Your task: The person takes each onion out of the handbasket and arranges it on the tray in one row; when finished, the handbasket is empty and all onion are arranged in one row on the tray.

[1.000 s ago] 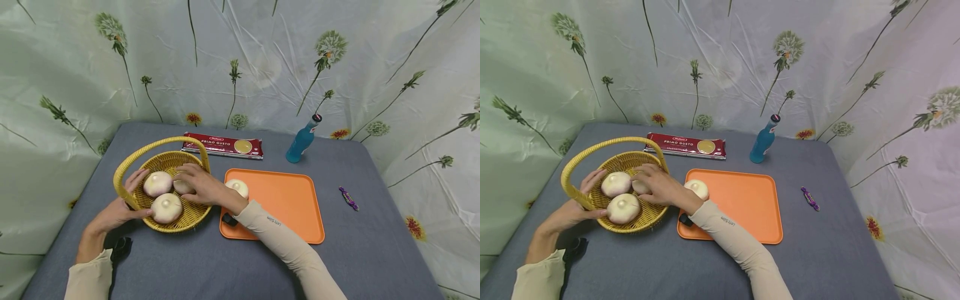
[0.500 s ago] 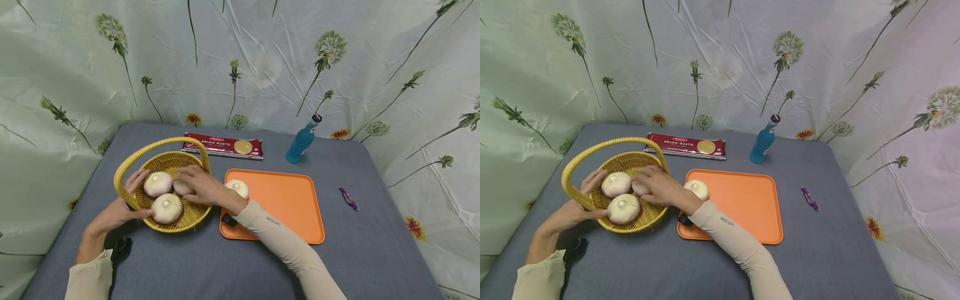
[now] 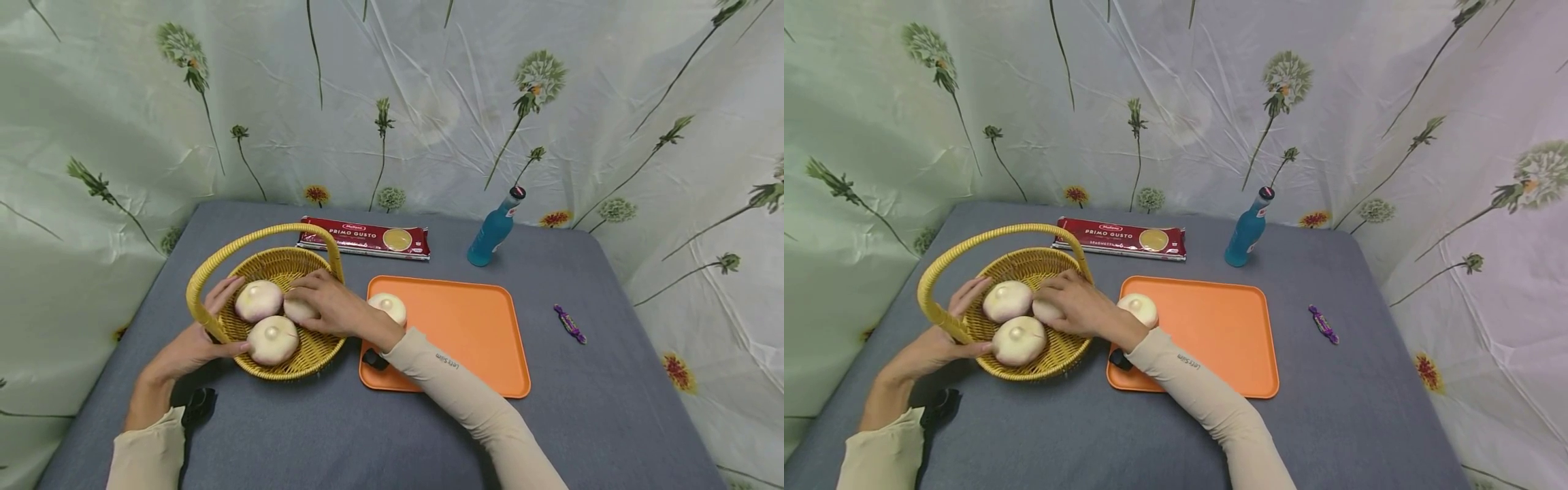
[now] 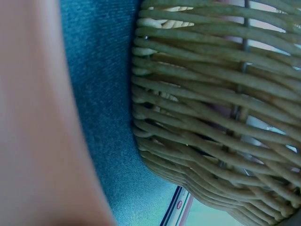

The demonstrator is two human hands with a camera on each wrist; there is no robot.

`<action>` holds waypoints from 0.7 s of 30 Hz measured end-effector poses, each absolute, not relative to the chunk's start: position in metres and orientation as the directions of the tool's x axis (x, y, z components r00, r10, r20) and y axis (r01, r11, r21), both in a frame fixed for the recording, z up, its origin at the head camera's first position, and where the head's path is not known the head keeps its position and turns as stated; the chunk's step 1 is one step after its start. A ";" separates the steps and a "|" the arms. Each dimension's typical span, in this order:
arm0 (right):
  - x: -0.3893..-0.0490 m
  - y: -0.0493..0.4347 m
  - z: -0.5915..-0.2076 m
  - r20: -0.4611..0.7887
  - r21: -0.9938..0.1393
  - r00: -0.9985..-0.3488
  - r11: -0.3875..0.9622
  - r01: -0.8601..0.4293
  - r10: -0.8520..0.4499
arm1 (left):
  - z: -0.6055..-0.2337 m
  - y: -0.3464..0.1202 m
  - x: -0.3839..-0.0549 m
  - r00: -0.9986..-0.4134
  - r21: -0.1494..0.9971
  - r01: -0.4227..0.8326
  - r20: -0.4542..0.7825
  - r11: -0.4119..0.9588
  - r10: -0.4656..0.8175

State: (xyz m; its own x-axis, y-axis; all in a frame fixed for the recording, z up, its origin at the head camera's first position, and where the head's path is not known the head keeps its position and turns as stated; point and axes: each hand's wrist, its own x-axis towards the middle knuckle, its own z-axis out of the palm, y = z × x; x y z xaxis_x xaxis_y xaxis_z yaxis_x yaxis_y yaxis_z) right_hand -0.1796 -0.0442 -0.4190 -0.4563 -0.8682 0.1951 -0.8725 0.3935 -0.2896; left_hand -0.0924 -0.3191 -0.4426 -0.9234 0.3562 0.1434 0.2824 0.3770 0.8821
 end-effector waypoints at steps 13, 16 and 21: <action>-0.179 -0.041 -0.414 0.242 -0.307 -0.437 0.359 -0.881 -0.866 | -0.443 -0.320 -0.093 -0.924 0.877 0.287 0.147 0.386 0.353; -0.178 -0.040 -0.413 0.244 -0.311 -0.447 0.367 -0.877 -0.861 | -0.442 -0.319 -0.092 -0.922 0.875 0.293 0.152 0.384 0.356; -0.176 -0.038 -0.412 0.257 -0.319 -0.455 0.370 -0.873 -0.853 | -0.443 -0.319 -0.092 -0.920 0.876 0.299 0.160 0.379 0.357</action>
